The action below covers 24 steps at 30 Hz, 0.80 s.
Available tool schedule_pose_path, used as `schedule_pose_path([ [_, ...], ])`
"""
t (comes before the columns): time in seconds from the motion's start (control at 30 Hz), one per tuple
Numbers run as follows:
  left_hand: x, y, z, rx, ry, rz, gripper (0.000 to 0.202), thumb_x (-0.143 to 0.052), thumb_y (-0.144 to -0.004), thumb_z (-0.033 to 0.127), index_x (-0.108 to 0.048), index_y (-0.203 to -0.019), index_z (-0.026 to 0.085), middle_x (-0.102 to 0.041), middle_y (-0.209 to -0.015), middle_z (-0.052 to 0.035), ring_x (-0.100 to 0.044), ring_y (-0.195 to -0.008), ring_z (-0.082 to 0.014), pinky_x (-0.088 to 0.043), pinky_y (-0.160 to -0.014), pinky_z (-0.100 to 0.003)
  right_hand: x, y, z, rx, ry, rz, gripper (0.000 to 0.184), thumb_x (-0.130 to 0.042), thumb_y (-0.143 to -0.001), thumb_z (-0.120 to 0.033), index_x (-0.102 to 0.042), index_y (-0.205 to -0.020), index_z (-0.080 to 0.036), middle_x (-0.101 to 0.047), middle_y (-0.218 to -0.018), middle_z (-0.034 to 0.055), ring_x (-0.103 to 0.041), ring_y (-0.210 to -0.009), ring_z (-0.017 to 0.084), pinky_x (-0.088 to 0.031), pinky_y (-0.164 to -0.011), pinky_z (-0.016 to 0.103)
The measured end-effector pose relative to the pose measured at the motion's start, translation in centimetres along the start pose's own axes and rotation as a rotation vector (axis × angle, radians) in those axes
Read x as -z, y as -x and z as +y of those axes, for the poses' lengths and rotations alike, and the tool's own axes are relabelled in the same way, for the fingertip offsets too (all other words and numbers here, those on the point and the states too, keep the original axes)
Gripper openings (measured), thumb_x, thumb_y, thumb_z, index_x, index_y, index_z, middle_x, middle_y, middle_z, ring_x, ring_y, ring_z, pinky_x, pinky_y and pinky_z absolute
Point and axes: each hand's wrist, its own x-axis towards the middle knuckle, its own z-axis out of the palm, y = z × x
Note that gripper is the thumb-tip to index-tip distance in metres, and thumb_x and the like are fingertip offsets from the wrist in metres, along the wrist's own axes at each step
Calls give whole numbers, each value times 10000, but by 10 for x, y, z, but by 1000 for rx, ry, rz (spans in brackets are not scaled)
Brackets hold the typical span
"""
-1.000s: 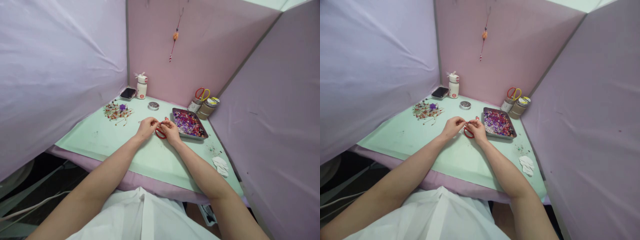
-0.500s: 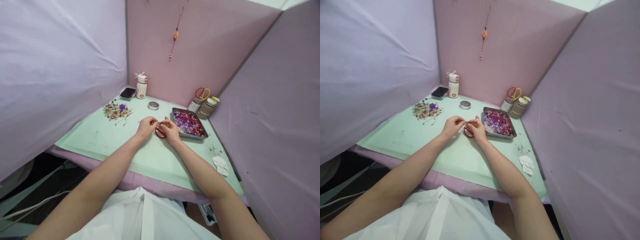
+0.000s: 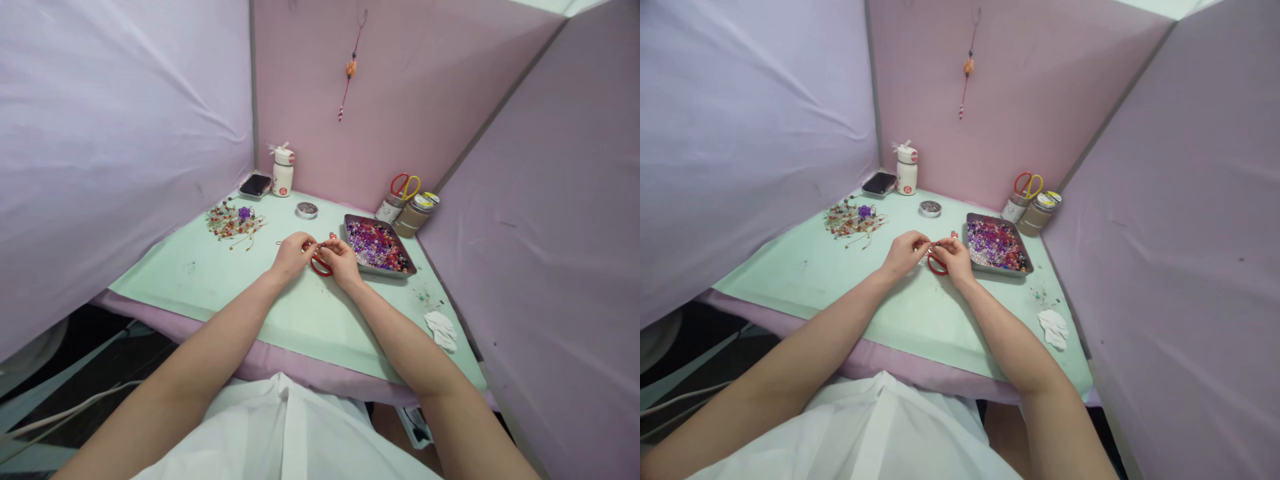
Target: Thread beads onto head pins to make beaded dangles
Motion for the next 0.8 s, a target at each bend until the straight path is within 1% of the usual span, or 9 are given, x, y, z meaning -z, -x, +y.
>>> schedule_pose_path([
  [0.17, 1, 0, 1, -7, -24, -9, 108, -529, -793, 180, -632, -763, 166, -634, -765, -31, -549, -713, -138, -436, -696, -271, 0, 0, 0, 2, -7, -2, 277, -765, -625, -279, -587, -827, -218, -702, -822, -17, -682, -809, 152, -549, -856, 332],
  [0.27, 2, 1, 2, -9, -30, 0, 115, -519, -797, 179, -629, -764, 166, -631, -769, -34, -550, -718, -140, -437, -703, -273, 1, -1, 1, 3, -28, -1, 269, -759, -635, -282, -584, -830, -219, -710, -853, -9, -686, -817, 147, -547, -852, 321],
  [0.43, 2, 0, 3, -3, -42, 0, 116, -517, -801, 177, -626, -761, 169, -630, -765, -34, -549, -718, -140, -435, -708, -272, 2, -3, 2, -16, -57, 17, 288, -762, -629, -302, -572, -830, -221, -715, -875, 4, -688, -842, 161, -542, -872, 346],
  [0.53, 2, 0, 3, -6, -40, -2, 112, -520, -803, 175, -626, -767, 169, -632, -772, -33, -549, -723, -139, -435, -710, -269, 1, -3, 2, -16, -51, 18, 293, -764, -622, -304, -570, -824, -220, -714, -865, 2, -689, -844, 166, -542, -881, 356],
  [0.8, 2, 1, 4, -12, -50, -19, 114, -519, -806, 178, -627, -776, 162, -628, -777, -36, -547, -727, -139, -429, -713, -269, 1, -1, 2, 4, -15, 2, 254, -755, -636, -294, -593, -818, -221, -710, -849, -12, -686, -846, 156, -545, -872, 338],
])
